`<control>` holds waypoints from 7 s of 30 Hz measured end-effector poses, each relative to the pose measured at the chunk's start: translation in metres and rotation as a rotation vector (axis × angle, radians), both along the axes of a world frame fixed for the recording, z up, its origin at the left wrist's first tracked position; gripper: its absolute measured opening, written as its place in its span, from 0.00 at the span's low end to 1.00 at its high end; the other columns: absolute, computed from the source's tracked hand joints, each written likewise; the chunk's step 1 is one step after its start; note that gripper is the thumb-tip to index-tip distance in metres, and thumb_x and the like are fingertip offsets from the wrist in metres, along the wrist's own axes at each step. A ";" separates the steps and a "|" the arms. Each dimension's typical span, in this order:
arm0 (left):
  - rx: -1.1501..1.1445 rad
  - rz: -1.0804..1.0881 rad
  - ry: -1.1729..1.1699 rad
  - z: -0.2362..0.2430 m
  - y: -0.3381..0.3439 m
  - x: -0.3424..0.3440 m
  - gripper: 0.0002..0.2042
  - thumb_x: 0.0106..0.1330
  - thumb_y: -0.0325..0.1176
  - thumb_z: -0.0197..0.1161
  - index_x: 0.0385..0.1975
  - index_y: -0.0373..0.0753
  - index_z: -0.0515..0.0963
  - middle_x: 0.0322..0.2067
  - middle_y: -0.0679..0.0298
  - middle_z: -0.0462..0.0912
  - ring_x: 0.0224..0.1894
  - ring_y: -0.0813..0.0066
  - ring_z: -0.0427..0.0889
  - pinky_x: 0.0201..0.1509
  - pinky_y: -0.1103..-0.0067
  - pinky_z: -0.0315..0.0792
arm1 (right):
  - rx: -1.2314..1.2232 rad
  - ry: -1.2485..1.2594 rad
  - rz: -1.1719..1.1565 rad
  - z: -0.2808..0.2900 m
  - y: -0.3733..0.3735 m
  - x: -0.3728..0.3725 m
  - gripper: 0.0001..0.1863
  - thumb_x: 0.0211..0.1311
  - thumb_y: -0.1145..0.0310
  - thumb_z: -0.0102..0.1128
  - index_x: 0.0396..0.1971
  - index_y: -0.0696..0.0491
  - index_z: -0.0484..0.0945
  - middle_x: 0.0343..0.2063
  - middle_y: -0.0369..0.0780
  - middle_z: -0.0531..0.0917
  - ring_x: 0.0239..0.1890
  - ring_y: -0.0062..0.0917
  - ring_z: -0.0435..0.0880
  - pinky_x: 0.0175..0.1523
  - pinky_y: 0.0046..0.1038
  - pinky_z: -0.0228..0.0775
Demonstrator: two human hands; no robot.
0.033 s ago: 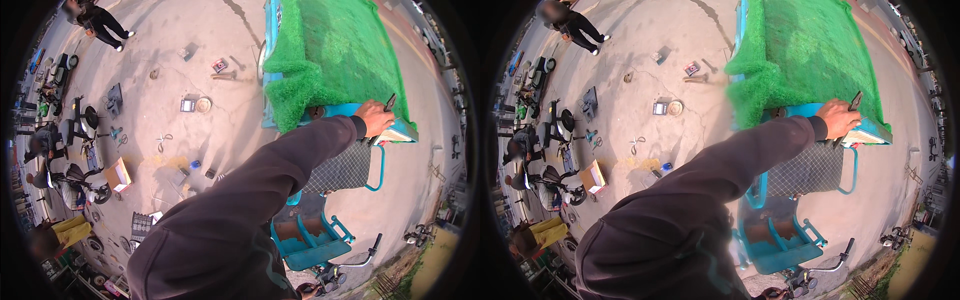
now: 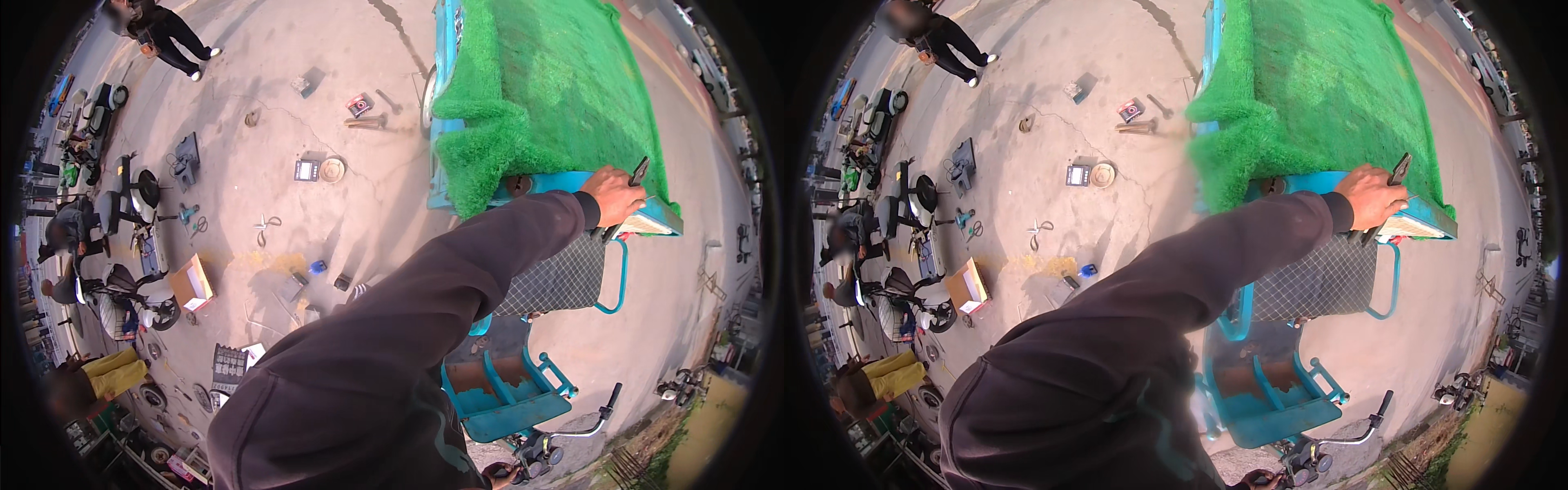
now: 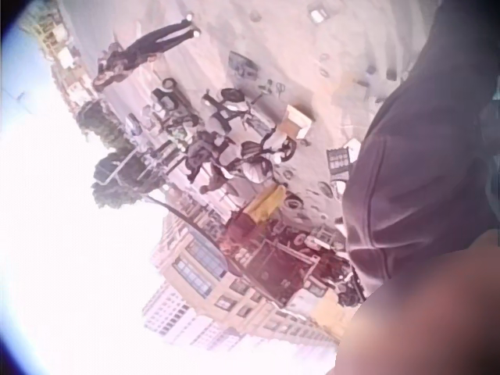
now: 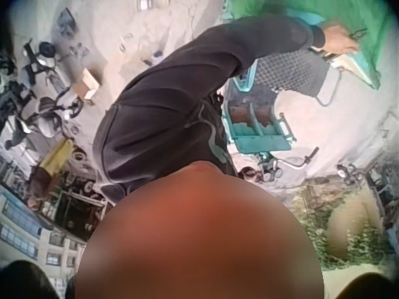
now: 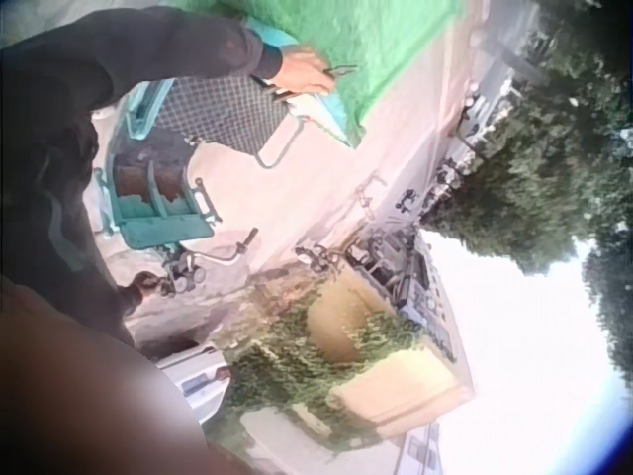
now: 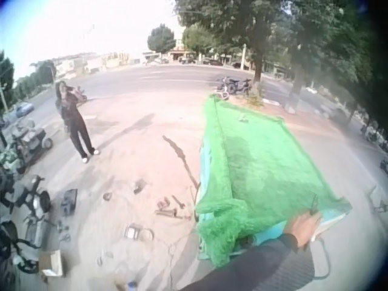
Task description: The person works on the wheel of a teal three-wheeled electric vehicle in an outdoor repair area. They use pliers to manipulate a component on the wheel hub and later use a hammer to strike the wheel rim. The person also briefly handles a green mat on the vehicle's cargo bed.
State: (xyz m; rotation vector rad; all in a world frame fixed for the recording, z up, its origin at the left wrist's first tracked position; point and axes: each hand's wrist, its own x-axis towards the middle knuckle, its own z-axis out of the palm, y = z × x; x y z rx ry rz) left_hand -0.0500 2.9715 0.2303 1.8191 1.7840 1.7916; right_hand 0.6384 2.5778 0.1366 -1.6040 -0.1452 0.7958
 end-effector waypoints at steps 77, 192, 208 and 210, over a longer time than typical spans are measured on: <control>0.022 -0.015 0.058 -0.007 0.006 0.000 0.10 0.68 0.43 0.60 0.31 0.45 0.82 0.29 0.57 0.83 0.41 0.59 0.81 0.46 0.65 0.67 | -0.512 -0.188 -0.020 0.028 0.013 -0.026 0.11 0.54 0.59 0.64 0.18 0.43 0.72 0.17 0.27 0.74 0.16 0.17 0.75 0.20 0.21 0.71; 0.099 0.089 0.084 -0.012 0.012 0.010 0.10 0.63 0.44 0.63 0.27 0.45 0.83 0.27 0.57 0.82 0.39 0.58 0.81 0.46 0.65 0.69 | -0.546 -0.620 -0.050 0.009 0.003 -0.023 0.12 0.61 0.60 0.61 0.32 0.55 0.85 0.27 0.41 0.85 0.26 0.32 0.85 0.32 0.31 0.78; 0.119 0.148 0.099 -0.029 0.044 0.025 0.13 0.53 0.48 0.67 0.18 0.46 0.82 0.25 0.62 0.81 0.40 0.61 0.79 0.46 0.64 0.66 | -0.636 -1.548 0.793 -0.025 0.061 -0.118 0.13 0.60 0.60 0.60 0.32 0.55 0.85 0.28 0.42 0.85 0.28 0.35 0.84 0.35 0.34 0.78; 0.122 0.156 0.115 -0.032 0.045 0.024 0.13 0.53 0.48 0.67 0.18 0.46 0.82 0.24 0.63 0.81 0.39 0.61 0.79 0.45 0.64 0.67 | -0.624 -1.565 0.824 -0.030 0.067 -0.120 0.13 0.59 0.60 0.60 0.31 0.55 0.85 0.28 0.42 0.85 0.29 0.35 0.84 0.35 0.34 0.78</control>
